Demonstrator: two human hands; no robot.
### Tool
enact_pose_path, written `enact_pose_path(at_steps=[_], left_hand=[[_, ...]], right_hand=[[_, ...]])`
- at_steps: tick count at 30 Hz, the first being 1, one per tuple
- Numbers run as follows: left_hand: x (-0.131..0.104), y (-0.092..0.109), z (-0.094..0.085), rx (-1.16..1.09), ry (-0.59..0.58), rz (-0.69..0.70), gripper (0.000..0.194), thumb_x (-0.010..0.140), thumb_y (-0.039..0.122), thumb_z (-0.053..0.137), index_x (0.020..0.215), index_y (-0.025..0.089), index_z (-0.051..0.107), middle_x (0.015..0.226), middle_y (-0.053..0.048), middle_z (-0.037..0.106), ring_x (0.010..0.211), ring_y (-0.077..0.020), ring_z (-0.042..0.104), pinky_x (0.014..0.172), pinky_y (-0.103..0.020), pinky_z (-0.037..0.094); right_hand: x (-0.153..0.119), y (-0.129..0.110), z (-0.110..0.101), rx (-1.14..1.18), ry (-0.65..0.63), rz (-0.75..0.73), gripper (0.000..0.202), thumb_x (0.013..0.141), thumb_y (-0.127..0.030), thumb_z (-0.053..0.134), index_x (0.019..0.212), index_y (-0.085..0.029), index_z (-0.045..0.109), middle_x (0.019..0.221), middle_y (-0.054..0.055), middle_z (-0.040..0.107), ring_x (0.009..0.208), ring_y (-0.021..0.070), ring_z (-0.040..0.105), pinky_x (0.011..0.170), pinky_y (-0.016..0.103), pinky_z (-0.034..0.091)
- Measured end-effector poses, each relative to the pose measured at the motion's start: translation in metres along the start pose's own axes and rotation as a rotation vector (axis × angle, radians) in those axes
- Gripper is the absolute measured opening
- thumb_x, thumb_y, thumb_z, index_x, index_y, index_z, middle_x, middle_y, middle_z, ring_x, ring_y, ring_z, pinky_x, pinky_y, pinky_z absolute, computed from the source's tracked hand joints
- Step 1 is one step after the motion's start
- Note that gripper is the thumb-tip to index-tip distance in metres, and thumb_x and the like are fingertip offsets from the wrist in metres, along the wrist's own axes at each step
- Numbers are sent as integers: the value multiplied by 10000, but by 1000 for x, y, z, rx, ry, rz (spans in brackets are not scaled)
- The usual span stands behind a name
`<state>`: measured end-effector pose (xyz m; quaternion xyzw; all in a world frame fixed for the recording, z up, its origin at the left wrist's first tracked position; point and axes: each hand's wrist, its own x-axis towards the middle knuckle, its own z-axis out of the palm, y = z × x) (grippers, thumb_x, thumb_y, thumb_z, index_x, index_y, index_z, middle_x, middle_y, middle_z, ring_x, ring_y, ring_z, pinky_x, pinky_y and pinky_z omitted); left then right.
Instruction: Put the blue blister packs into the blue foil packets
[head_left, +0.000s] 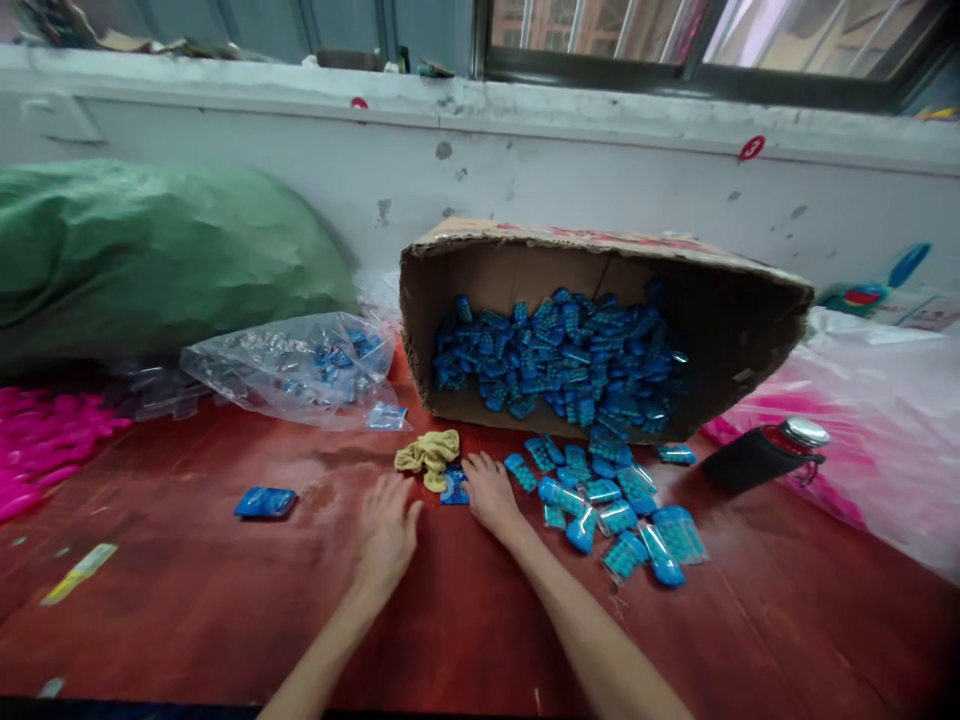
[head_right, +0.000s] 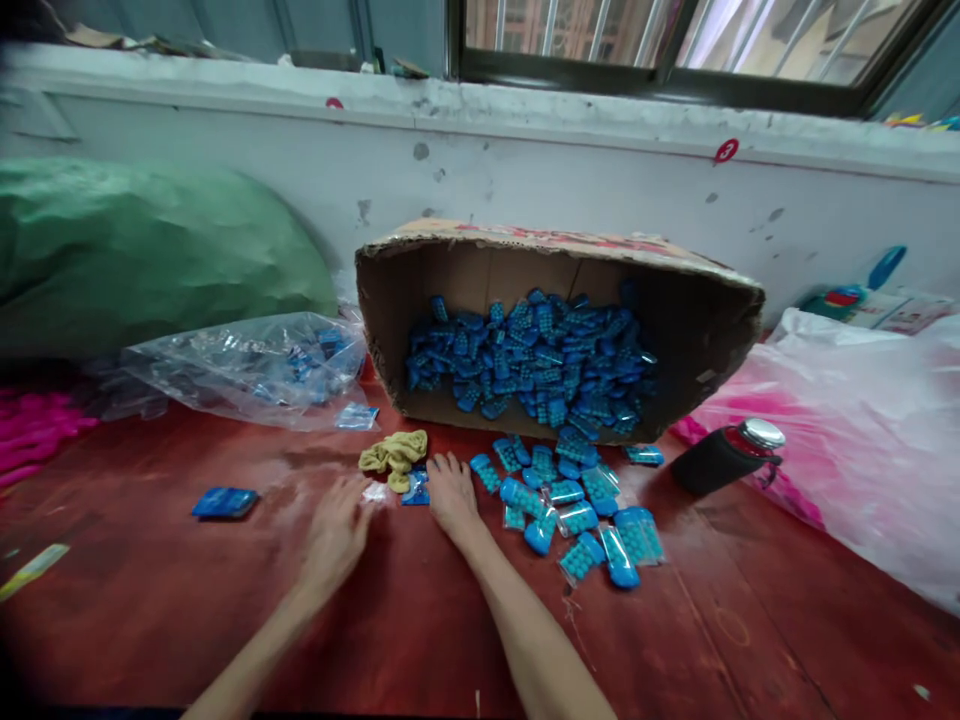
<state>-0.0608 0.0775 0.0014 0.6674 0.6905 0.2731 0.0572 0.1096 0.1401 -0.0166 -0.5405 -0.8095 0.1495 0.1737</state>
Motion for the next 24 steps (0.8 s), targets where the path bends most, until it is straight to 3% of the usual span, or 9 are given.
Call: enact_pose_path(at_steps=[3, 6, 10, 13, 18, 24], left_hand=[[14, 12, 32, 56, -54, 75, 393, 785, 239, 406, 1150, 151, 523, 1268, -166, 485, 1216, -307, 357, 962, -488, 287], [10, 12, 47, 124, -110, 136, 418, 768, 250, 447, 1169, 157, 518, 1311, -184, 430, 1241, -340, 305, 963, -523, 250], [8, 9, 43, 140, -125, 235, 395, 806, 259, 384, 1167, 185, 524, 1312, -155, 439, 1246, -318, 301, 971, -504, 242], [30, 10, 37, 194, -83, 202, 420, 812, 282, 368, 1195, 168, 497, 1339, -159, 402, 1264, -321, 260, 983, -499, 215], [66, 5, 42, 231, -142, 63, 469, 807, 340, 376, 1243, 177, 432, 1316, -178, 420, 1227, -338, 307, 921, -531, 277], [57, 0, 43, 212, -144, 77, 441, 793, 262, 402, 1231, 221, 423, 1258, -133, 470, 1075, -274, 462, 842, -415, 380]], right_hand=[[-10, 0, 4, -64, -41, -34, 383, 859, -283, 411, 1233, -212, 451, 1327, 113, 415, 1254, 293, 278, 997, 491, 191], [-28, 4, 2, -110, -66, -67, 424, 858, -345, 421, 1273, -266, 398, 1372, 98, 352, 1271, 313, 243, 999, 515, 170], [-35, 9, -7, -103, -149, -123, 388, 842, -354, 461, 1229, -340, 442, 1386, 55, 334, 1280, 301, 229, 998, 525, 171], [-26, 9, -12, -37, -201, -151, 317, 846, -289, 460, 1146, -375, 515, 1373, 6, 359, 1283, 257, 238, 1004, 509, 176], [-8, 4, -10, 3, -174, -85, 453, 850, -356, 437, 1287, -256, 376, 1392, 79, 324, 1290, 280, 215, 1000, 532, 166], [-33, 1, 2, -62, -136, -113, 574, 814, -470, 457, 1314, -214, 339, 1404, 126, 283, 1293, 346, 157, 996, 584, 81]])
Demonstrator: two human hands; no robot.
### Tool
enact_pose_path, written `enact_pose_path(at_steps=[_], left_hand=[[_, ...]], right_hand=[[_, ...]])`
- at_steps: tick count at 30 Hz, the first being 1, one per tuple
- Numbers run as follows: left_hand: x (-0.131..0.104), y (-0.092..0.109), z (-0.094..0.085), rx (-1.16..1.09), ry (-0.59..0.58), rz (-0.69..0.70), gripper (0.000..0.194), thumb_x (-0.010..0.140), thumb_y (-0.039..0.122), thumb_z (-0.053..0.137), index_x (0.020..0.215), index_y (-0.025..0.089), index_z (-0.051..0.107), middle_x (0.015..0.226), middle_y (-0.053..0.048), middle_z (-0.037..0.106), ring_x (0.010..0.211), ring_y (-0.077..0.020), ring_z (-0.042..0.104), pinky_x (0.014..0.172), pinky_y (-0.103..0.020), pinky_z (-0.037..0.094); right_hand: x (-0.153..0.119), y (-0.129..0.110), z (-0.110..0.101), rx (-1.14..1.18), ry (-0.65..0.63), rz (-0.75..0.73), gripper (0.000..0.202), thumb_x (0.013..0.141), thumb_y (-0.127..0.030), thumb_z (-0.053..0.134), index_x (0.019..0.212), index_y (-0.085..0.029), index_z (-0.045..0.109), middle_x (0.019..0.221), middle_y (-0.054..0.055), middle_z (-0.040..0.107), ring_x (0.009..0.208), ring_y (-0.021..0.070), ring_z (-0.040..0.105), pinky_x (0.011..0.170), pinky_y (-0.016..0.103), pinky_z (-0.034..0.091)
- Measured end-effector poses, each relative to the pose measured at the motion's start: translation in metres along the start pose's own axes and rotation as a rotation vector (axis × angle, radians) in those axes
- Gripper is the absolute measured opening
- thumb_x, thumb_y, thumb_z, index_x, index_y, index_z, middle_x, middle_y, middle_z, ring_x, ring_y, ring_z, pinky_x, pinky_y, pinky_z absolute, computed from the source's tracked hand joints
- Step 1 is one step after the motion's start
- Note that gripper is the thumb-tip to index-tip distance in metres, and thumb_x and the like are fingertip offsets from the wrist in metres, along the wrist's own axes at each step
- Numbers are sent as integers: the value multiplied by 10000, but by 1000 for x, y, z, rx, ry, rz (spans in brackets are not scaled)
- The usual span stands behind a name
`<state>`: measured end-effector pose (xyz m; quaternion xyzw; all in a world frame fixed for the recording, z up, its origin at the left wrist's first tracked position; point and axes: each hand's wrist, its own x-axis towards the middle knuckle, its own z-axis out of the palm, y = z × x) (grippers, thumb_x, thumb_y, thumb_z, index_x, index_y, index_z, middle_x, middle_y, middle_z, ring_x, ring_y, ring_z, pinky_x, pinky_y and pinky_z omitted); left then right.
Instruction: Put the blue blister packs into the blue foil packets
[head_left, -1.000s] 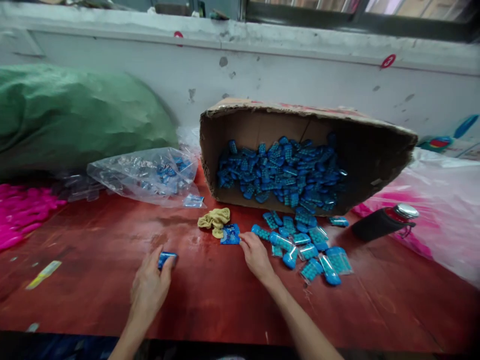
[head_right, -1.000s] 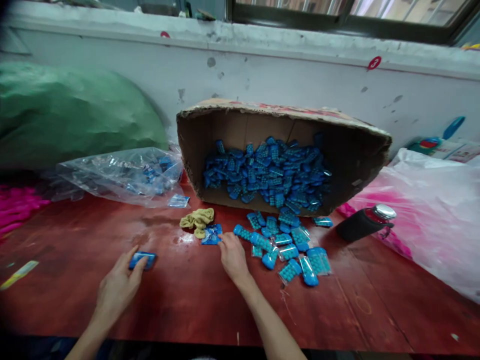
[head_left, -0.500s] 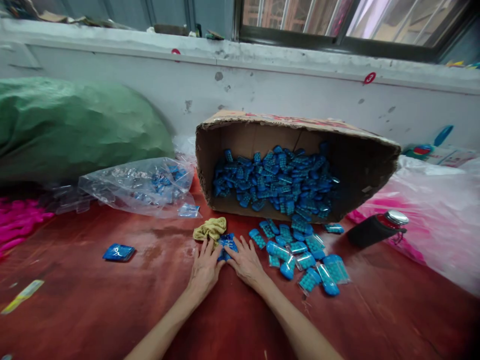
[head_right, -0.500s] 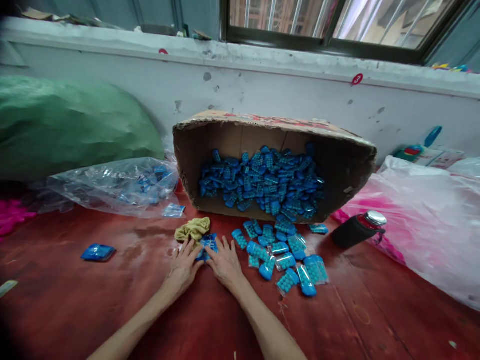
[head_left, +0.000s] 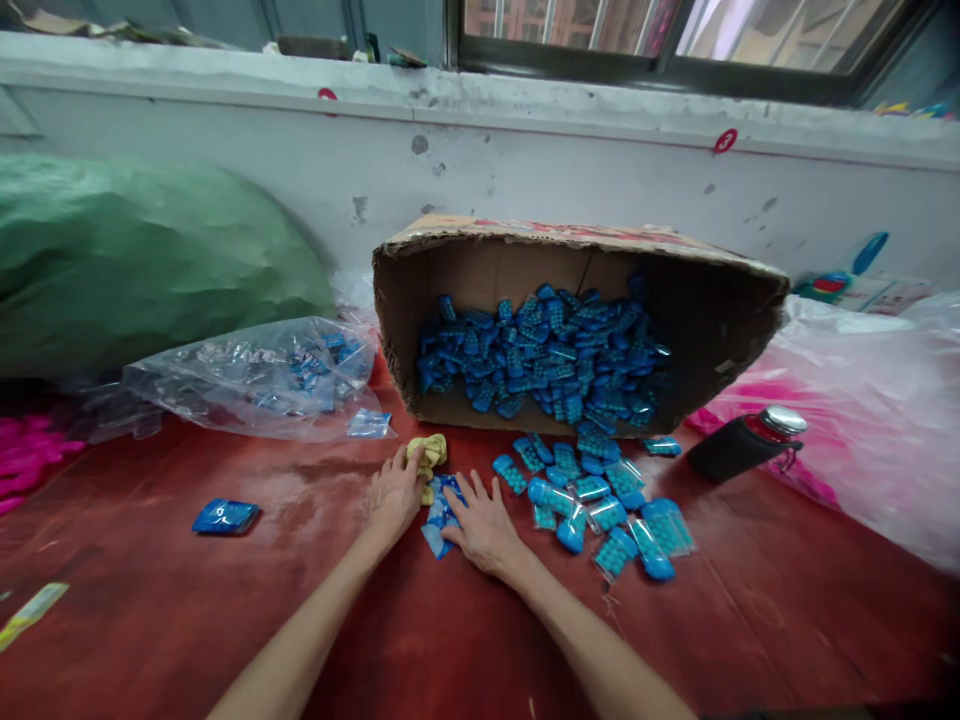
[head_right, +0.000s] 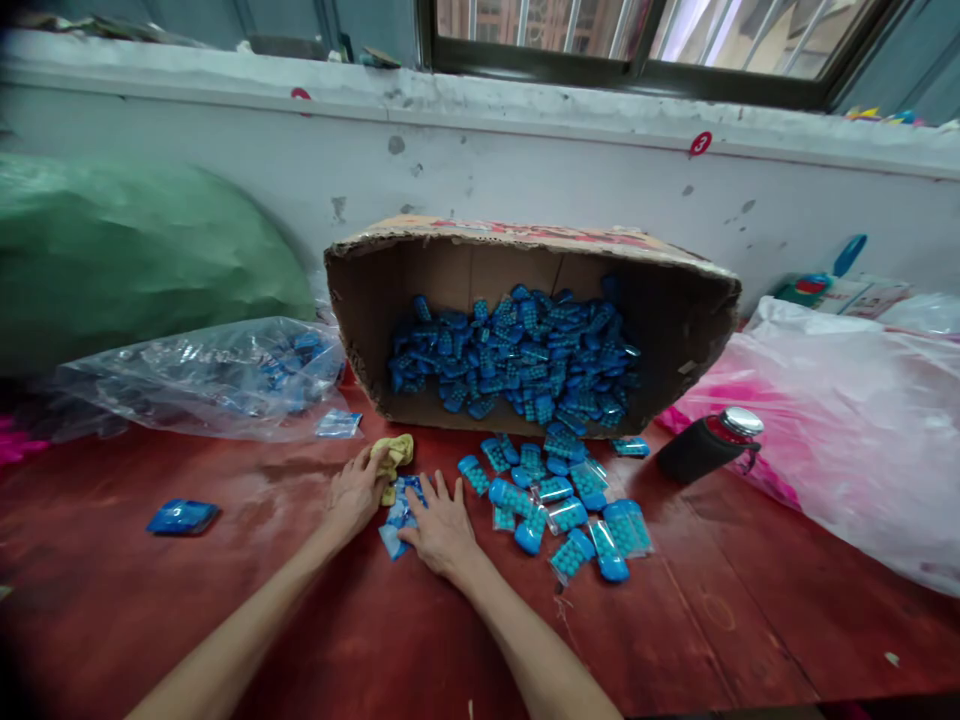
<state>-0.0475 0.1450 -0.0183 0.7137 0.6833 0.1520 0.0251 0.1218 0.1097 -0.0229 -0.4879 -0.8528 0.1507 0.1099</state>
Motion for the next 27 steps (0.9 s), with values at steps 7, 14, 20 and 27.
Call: enact_pose_path(at_steps=[7, 14, 20, 27], left_hand=[[4, -1, 8, -44, 73, 5, 399, 804, 259, 393, 1192, 176, 436, 1226, -135, 479, 1117, -242, 442, 901, -365, 356], [-3, 1, 12, -13, 108, 6, 473, 836, 275, 328, 1282, 122, 369, 1333, -188, 390, 1251, -316, 285, 946, -472, 293], [-36, 24, 12, 58, 50, 364, 438, 806, 184, 384, 1235, 228, 465, 1347, -112, 408, 1277, -296, 254, 980, -473, 257], [-77, 41, 25, 105, -35, 209, 432, 827, 259, 359, 1240, 183, 459, 1337, -136, 416, 1241, -332, 310, 945, -533, 273]], right_hand=[[-27, -13, -8, 30, 4, 100, 649, 790, -500, 478, 1345, -236, 269, 1414, 147, 245, 1285, 377, 162, 979, 607, 119], [-56, -36, -1, 22, 10, -29, 537, 811, -461, 468, 1283, -222, 379, 1362, 119, 367, 1275, 345, 212, 985, 622, 87], [-76, -38, -6, 15, 67, 95, 405, 863, -414, 382, 1205, -217, 472, 1280, 96, 477, 1219, 315, 337, 996, 576, 162], [-59, -29, -8, -45, 6, 157, 453, 834, -318, 462, 1251, -146, 427, 1346, 132, 389, 1245, 341, 286, 981, 596, 165]])
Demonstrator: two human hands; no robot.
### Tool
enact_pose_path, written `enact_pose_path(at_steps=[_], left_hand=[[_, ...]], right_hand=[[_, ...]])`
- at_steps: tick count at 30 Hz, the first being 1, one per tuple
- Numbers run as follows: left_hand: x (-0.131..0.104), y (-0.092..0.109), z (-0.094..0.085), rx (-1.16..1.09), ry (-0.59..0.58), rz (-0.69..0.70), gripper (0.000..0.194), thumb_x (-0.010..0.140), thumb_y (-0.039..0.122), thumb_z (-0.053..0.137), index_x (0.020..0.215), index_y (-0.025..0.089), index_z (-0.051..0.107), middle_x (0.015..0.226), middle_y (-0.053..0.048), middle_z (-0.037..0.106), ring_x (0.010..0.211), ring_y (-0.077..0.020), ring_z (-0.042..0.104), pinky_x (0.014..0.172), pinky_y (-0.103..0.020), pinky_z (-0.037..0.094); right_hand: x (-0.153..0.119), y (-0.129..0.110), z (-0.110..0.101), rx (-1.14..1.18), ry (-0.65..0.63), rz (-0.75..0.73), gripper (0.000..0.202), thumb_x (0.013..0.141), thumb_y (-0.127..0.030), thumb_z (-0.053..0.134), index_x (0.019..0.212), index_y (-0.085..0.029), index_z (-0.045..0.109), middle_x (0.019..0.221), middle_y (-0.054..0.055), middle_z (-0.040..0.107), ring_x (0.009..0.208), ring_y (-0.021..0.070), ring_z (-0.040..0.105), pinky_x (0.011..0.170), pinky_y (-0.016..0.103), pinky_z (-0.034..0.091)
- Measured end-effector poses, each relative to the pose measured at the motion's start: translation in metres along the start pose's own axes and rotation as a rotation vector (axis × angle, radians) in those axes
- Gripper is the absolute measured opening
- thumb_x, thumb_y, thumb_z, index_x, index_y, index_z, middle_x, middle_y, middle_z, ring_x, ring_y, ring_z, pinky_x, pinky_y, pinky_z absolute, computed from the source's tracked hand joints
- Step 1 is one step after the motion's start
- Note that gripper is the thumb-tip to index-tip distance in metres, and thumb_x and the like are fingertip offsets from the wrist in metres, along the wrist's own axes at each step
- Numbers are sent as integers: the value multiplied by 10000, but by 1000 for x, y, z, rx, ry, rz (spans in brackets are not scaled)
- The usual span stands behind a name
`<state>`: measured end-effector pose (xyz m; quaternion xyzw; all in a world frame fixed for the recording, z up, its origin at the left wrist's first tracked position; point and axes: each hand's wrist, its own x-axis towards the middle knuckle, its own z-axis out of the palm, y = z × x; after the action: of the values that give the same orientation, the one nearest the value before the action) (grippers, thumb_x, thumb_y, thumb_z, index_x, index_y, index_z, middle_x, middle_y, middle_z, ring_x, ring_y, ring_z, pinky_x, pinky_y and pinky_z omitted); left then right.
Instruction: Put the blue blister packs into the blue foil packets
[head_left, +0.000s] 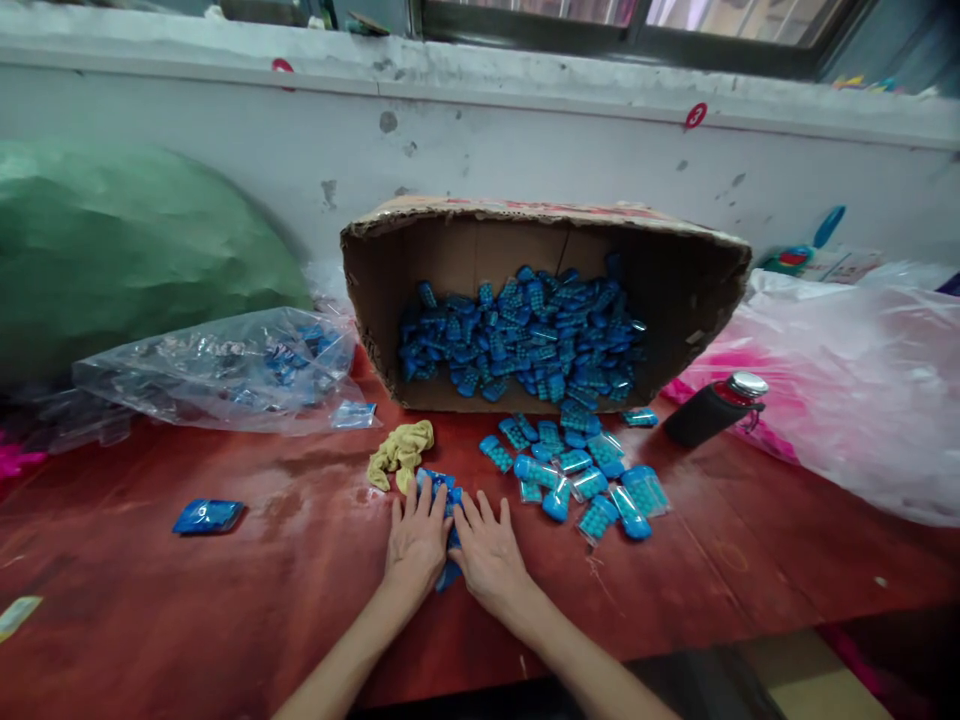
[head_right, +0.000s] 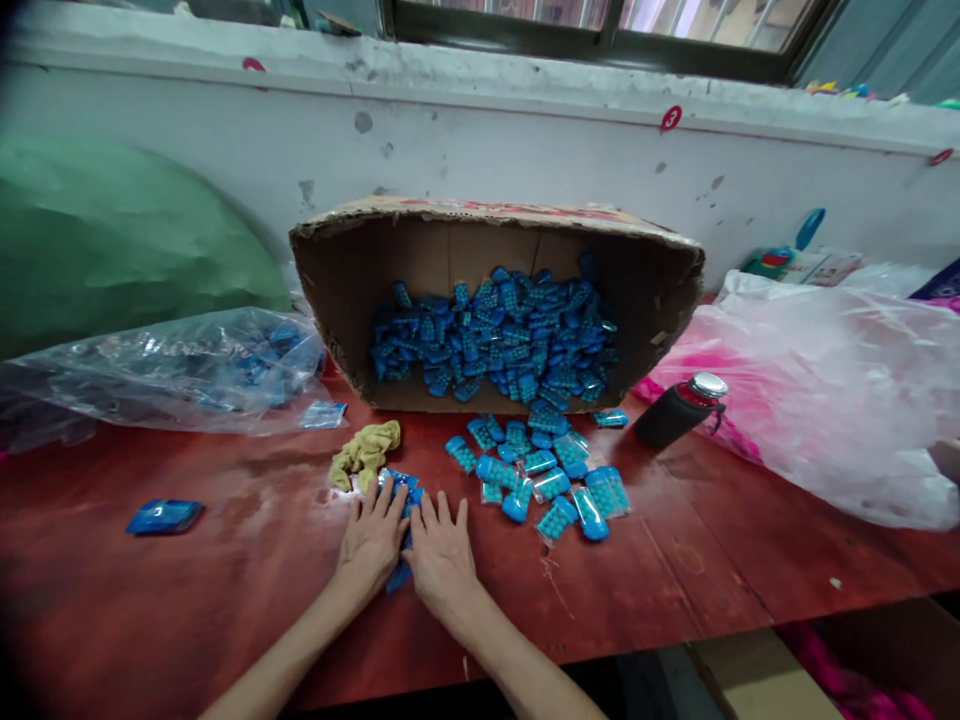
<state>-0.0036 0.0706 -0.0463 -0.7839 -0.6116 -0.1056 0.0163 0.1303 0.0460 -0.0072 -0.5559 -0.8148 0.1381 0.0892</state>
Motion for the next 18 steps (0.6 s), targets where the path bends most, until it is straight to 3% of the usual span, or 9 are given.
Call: enact_pose_path(at_steps=[3, 5, 7, 9, 12, 14, 16, 18], left_hand=[[-7, 6, -2, -49, 35, -71, 448, 830, 270, 347, 1245, 134, 449, 1335, -153, 414, 1247, -317, 301, 964, -503, 270], [-4, 2, -7, -101, 73, -84, 446, 843, 262, 309, 1246, 125, 443, 1339, -150, 408, 1253, -289, 300, 970, -464, 285], [6, -9, -16, -126, 127, -112, 444, 852, 256, 276, 1245, 130, 441, 1359, -145, 379, 1270, -276, 272, 980, -451, 276], [22, -26, -24, -111, 160, -200, 453, 849, 271, 281, 1253, 126, 426, 1383, -156, 333, 1284, -296, 230, 988, -478, 244], [47, -54, -29, -96, 58, -329, 508, 832, 305, 315, 1299, 106, 344, 1394, -180, 298, 1276, -339, 227, 955, -508, 275], [55, -67, -24, -89, -11, -328, 511, 812, 272, 352, 1295, 106, 353, 1356, -192, 361, 1250, -351, 279, 932, -517, 298], [55, -73, -16, -74, -28, -322, 518, 797, 238, 369, 1293, 90, 356, 1327, -209, 396, 1241, -355, 294, 941, -528, 276], [50, -73, -11, -64, -20, -332, 528, 808, 254, 351, 1305, 78, 329, 1332, -225, 378, 1255, -353, 266, 959, -541, 236]], right_hand=[[0, 2, 6, -32, -7, 24, 469, 823, -324, 476, 1245, -124, 429, 1347, 166, 374, 1250, 354, 269, 966, 604, 171], [4, 4, -1, -40, 17, 23, 390, 836, -302, 452, 1200, -165, 476, 1293, 149, 448, 1209, 342, 338, 956, 590, 196], [19, 2, -14, -29, 66, 20, 331, 853, -270, 419, 1169, -208, 494, 1216, 117, 519, 1131, 303, 431, 944, 535, 258], [44, -3, -27, 11, 126, 15, 380, 856, -268, 411, 1235, -227, 414, 1257, 111, 471, 1087, 269, 462, 891, 448, 352], [92, -20, -31, 60, 101, -73, 565, 836, -338, 447, 1339, -201, 230, 1393, 145, 270, 1177, 305, 360, 887, 479, 350], [117, -30, -24, 77, 56, -125, 557, 831, -354, 458, 1325, -178, 268, 1382, 151, 295, 1234, 304, 281, 927, 499, 308], [127, -35, -15, 88, 18, -173, 543, 837, -320, 458, 1323, -163, 274, 1386, 149, 295, 1266, 279, 232, 963, 488, 271], [119, -31, -10, 91, -25, -222, 538, 830, -301, 479, 1321, -195, 286, 1402, 123, 275, 1281, 262, 204, 982, 487, 244]])
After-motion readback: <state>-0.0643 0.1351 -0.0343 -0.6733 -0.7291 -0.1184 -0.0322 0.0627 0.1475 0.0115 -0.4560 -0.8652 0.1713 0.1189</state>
